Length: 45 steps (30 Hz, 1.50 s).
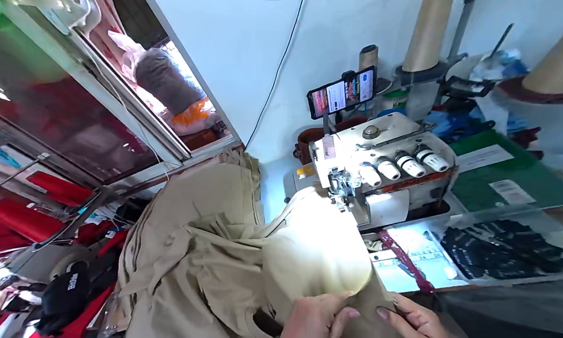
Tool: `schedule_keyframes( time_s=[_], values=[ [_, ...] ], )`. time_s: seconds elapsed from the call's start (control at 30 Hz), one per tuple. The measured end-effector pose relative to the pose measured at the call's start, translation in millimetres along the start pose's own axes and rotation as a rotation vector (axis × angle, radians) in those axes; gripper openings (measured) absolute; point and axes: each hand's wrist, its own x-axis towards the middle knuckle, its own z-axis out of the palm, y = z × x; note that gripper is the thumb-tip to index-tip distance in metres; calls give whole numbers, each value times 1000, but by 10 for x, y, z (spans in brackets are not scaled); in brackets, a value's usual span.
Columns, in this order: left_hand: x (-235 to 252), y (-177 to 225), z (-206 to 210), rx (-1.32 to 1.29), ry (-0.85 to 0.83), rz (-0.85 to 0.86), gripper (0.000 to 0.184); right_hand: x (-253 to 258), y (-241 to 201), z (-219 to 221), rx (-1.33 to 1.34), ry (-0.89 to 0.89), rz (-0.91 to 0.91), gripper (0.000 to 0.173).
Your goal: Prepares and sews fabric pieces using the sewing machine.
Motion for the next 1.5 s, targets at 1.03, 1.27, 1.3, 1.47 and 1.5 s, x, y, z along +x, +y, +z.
schedule_keyframes(
  time_s=[1.03,1.27,1.3,1.47,1.5],
  values=[
    [956,-3,218,546,233,-225,20,949,-273,241,-124,281,-78,12],
    [879,109,283,616,308,-102,21,756,-332,247,-150,285,-57,17],
    [923,104,302,626,301,-107,20,798,-331,258,-145,296,-60,18],
    [946,48,286,600,300,-156,10,925,-295,238,-151,298,-60,12],
    [912,15,271,566,325,-129,9,905,-288,230,-142,282,-63,12]
  ],
)
